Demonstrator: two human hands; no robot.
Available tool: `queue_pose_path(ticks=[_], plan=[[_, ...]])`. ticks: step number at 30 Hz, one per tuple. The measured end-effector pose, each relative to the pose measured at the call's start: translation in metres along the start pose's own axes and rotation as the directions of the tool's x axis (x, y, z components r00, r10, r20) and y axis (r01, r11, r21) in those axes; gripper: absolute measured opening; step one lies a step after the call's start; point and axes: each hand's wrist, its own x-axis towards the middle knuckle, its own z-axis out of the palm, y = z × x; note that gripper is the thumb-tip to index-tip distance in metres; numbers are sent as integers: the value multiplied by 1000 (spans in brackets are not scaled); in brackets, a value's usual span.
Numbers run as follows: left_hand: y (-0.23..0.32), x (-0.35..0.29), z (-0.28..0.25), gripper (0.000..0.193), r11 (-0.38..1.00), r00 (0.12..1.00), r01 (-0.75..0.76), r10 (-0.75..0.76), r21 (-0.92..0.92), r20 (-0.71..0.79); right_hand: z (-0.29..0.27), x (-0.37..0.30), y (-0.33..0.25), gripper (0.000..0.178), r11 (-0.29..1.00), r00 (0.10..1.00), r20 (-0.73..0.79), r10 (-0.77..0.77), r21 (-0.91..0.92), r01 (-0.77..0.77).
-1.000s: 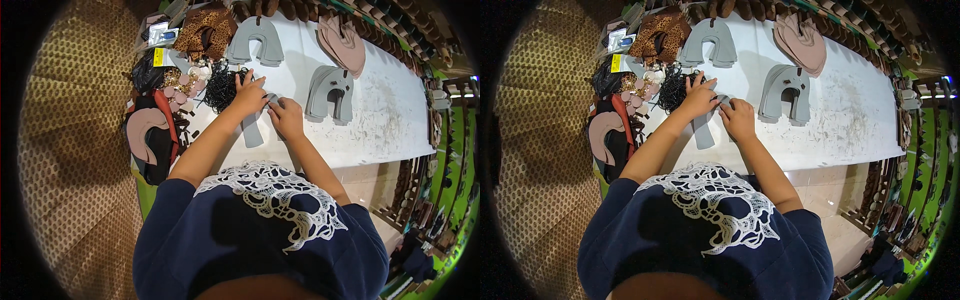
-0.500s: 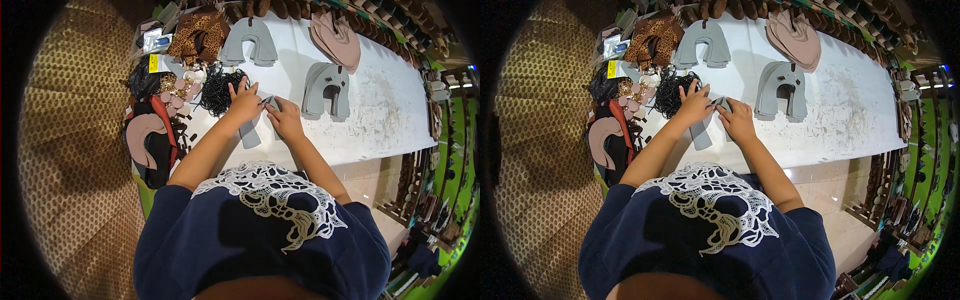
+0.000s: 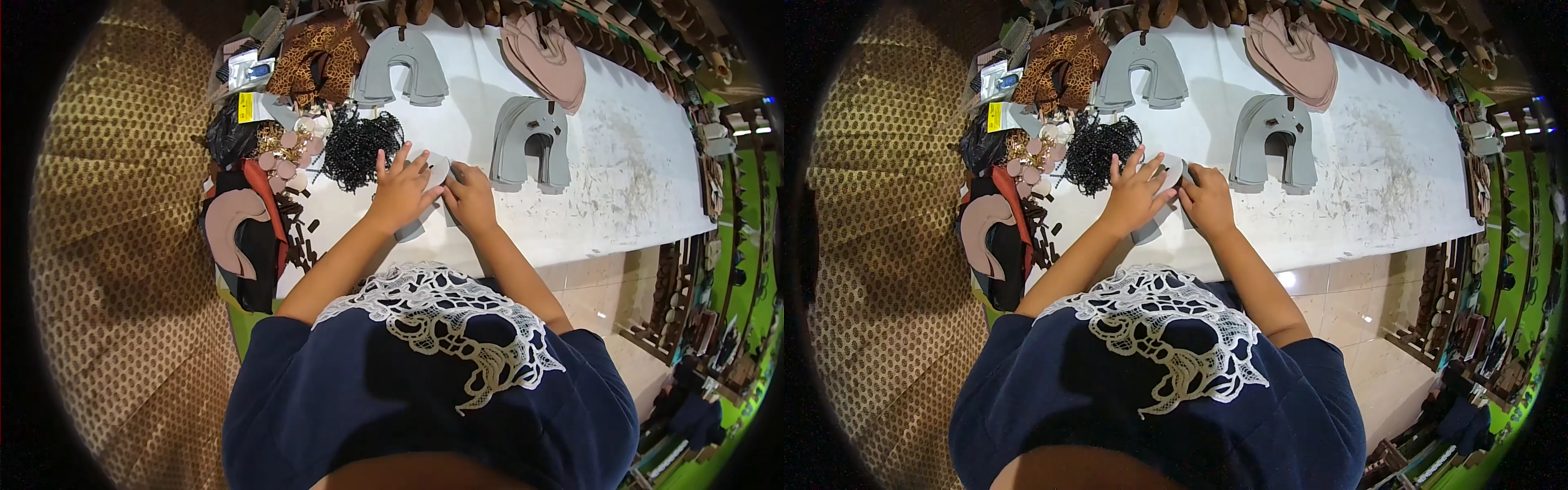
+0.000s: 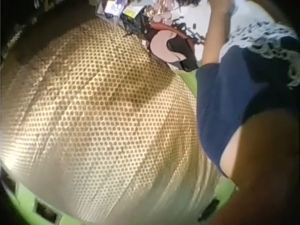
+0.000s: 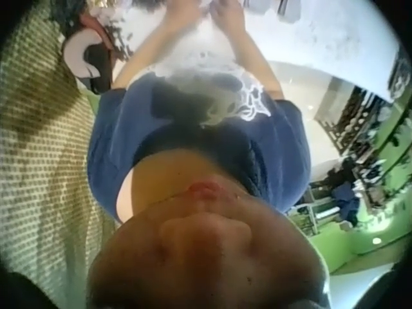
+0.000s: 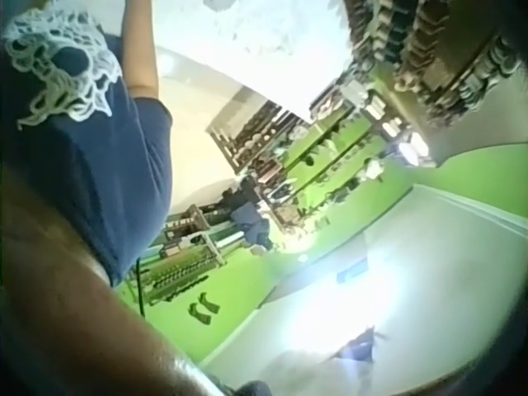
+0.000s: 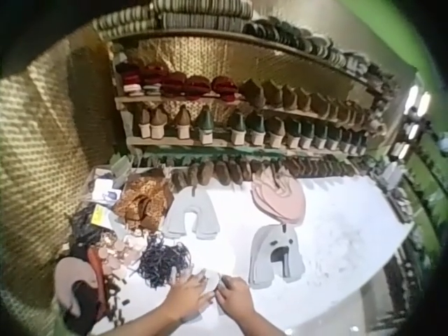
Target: Assembling shoe components by hand at a manufacturing workstation.
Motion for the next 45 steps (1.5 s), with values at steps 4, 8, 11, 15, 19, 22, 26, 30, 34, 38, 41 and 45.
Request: queue_pose_path(ticks=[4, 8, 11, 15, 19, 22, 26, 30, 34, 38, 41, 45], plan=[[-14, 16, -6, 37, 965, 998, 68, -64, -253, 24, 0, 0, -1, 21, 1000, 999, -38, -15, -14, 15], [-32, 40, -6, 26, 980, 978, 158, -138, -124, 160, -1, 1, -4, 21, 1000, 1000, -28, -9, 8, 10], [-30, 53, -17, 14, 970, 918, 227, -182, -91, 352, 0, 0, -2, 21, 1000, 1000, -30, -8, 3, 8], [-33, 58, -12, 6, 977, 920, 196, -155, -82, 359, 0, 0, -3, 22, 1000, 1000, -9, -4, -4, 4], [-29, 57, -4, 6, 979, 938, 177, -137, -100, 319, -1, 0, 2, 21, 999, 1000, 7, -20, -29, 20], [-35, 54, 5, 4, 987, 956, 146, -125, -62, 267, 0, 0, -1, 21, 1000, 1000, -1, 15, 25, -15], [-36, 55, 9, 4, 993, 969, 114, -105, -29, 222, 2, -2, 1, 23, 1000, 1000, 10, 19, 2, -19], [-37, 55, 8, 4, 995, 971, 101, -101, 9, 218, 3, -4, 2, 25, 999, 997, 66, 34, -2, -34], [-38, 59, 1, 6, 991, 963, 124, -130, 41, 234, -1, 0, -1, 22, 1000, 1000, 16, -15, -27, 16], [-41, 62, -2, 7, 986, 947, 151, -164, 69, 275, -1, 1, -3, 25, 998, 999, 37, 7, -56, -5], [-41, 64, -3, 9, 984, 938, 160, -175, 75, 300, -3, 3, -6, 27, 997, 997, 71, 14, -78, -8], [-41, 66, -5, 20, 973, 947, 230, -219, -21, 234, -1, 3, -6, 29, 993, 996, 91, 10, -118, 1]])
